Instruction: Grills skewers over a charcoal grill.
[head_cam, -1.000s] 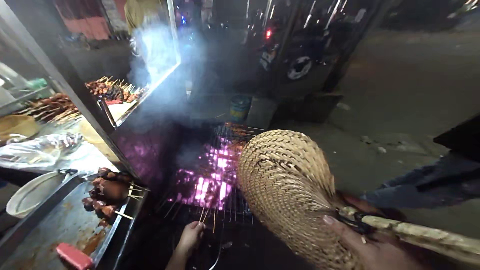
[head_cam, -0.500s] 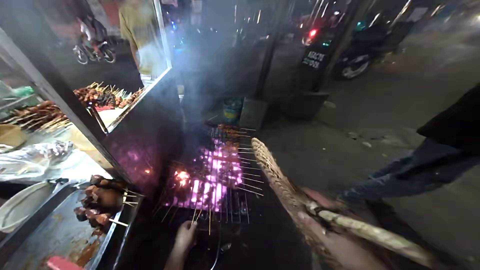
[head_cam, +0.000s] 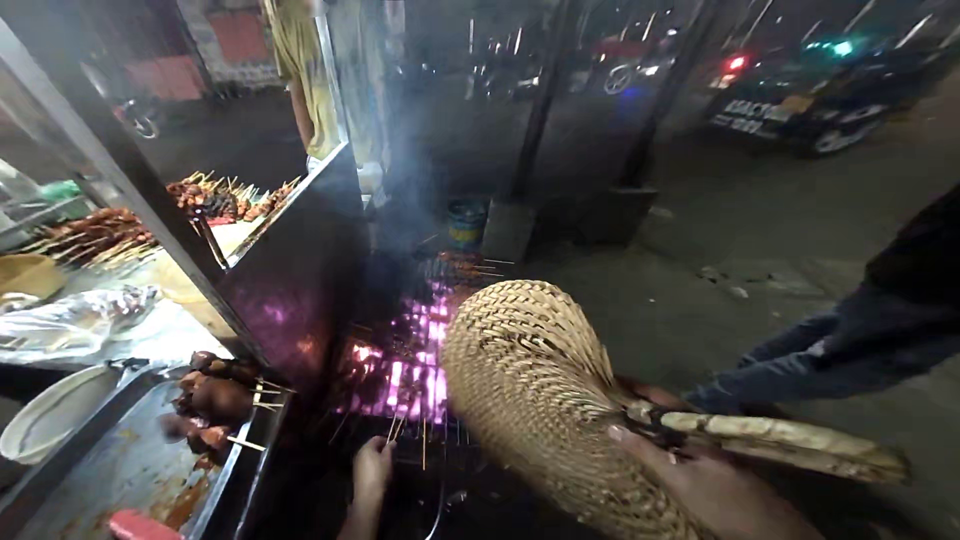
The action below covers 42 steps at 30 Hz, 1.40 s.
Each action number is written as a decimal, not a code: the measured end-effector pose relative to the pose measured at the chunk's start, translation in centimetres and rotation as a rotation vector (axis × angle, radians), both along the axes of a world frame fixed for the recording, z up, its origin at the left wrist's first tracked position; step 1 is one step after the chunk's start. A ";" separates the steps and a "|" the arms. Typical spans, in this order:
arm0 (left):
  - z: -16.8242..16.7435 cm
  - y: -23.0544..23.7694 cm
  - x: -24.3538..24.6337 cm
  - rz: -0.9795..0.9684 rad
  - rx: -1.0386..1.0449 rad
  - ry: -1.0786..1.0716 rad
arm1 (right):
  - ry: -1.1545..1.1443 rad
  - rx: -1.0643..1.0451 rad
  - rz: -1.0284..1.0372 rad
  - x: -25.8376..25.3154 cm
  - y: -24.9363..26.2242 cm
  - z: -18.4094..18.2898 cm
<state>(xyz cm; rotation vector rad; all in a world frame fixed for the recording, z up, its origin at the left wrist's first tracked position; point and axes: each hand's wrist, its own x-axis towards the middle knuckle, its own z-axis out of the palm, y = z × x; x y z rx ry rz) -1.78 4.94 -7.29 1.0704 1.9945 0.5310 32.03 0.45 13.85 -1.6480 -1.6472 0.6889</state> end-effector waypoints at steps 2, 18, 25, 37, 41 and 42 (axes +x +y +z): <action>0.1 -0.2 -0.2 0.029 0.023 0.003 | -0.031 0.036 0.029 0.4 0.1 -0.1; 0.3 -0.2 -2.7 -0.003 0.088 0.158 | 0.017 0.023 -0.030 0.1 0.1 -0.2; 1.4 0.6 -3.0 -0.047 0.010 0.234 | -0.073 0.166 0.038 -1.4 0.8 -1.7; -1.2 0.3 4.5 0.038 -0.005 -0.260 | 0.039 -0.021 -0.051 -0.7 -0.4 -0.7; -0.6 -1.2 3.7 0.070 0.069 -0.343 | 0.075 0.068 -0.037 0.2 -0.9 -0.3; -0.7 -1.4 3.6 0.055 0.088 -0.327 | 0.054 0.091 -0.038 0.5 -0.9 -0.5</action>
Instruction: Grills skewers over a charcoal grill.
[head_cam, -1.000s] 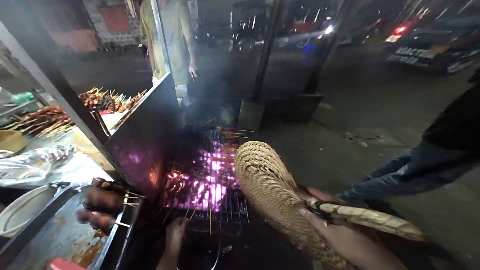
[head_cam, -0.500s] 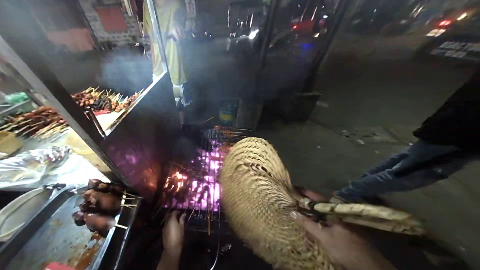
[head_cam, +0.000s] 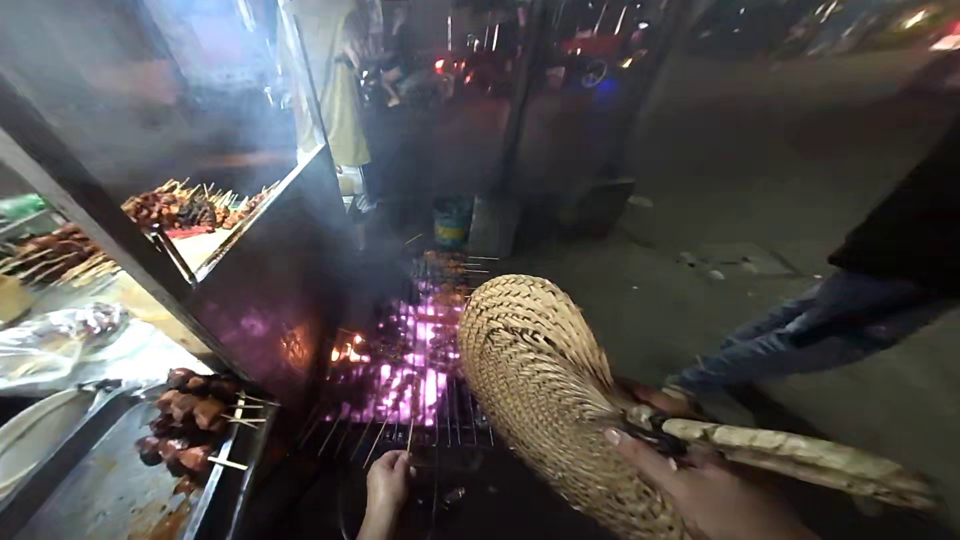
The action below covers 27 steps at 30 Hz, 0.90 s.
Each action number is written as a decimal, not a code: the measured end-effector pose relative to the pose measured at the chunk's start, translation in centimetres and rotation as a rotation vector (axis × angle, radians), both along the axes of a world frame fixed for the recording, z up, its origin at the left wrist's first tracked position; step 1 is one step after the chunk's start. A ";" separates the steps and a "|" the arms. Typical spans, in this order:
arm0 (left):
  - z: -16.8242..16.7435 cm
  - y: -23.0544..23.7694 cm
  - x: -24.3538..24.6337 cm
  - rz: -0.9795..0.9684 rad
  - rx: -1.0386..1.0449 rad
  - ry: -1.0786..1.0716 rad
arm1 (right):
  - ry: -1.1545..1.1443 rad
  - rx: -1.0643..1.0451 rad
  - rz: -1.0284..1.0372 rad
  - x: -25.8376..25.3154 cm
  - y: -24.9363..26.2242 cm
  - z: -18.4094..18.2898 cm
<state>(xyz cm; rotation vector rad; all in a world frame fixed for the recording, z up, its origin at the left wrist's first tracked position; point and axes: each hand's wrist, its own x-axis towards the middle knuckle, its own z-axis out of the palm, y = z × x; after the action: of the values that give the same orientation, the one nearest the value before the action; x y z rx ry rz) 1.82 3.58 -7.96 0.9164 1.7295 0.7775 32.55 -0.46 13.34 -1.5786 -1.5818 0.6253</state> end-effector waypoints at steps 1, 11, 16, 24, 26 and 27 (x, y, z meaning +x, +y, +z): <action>0.0 0.0 -0.1 -0.005 0.018 0.025 | -0.019 0.009 0.002 0.3 0.1 -0.2; 1.8 2.1 -1.4 -0.141 0.006 0.439 | -0.075 0.040 0.018 0.8 0.9 0.4; 1.8 1.9 -1.8 -0.137 -0.013 0.518 | -0.082 0.003 -0.047 0.7 1.3 0.8; 2.8 1.2 -2.2 -0.141 -0.110 0.572 | 0.188 -0.129 -0.003 -1.3 0.4 1.2; 3.6 1.1 -2.2 -0.165 -0.159 0.557 | 0.093 -0.104 -0.035 -1.5 0.8 1.0; 3.5 1.2 -2.6 -0.160 -0.161 0.550 | -0.008 -0.060 0.008 -1.6 1.0 1.0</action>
<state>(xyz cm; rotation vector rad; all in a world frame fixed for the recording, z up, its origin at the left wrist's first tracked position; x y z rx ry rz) -0.80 4.79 -4.42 1.2133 2.1186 0.2834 30.91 0.52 14.33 -1.6213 -1.5896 0.6771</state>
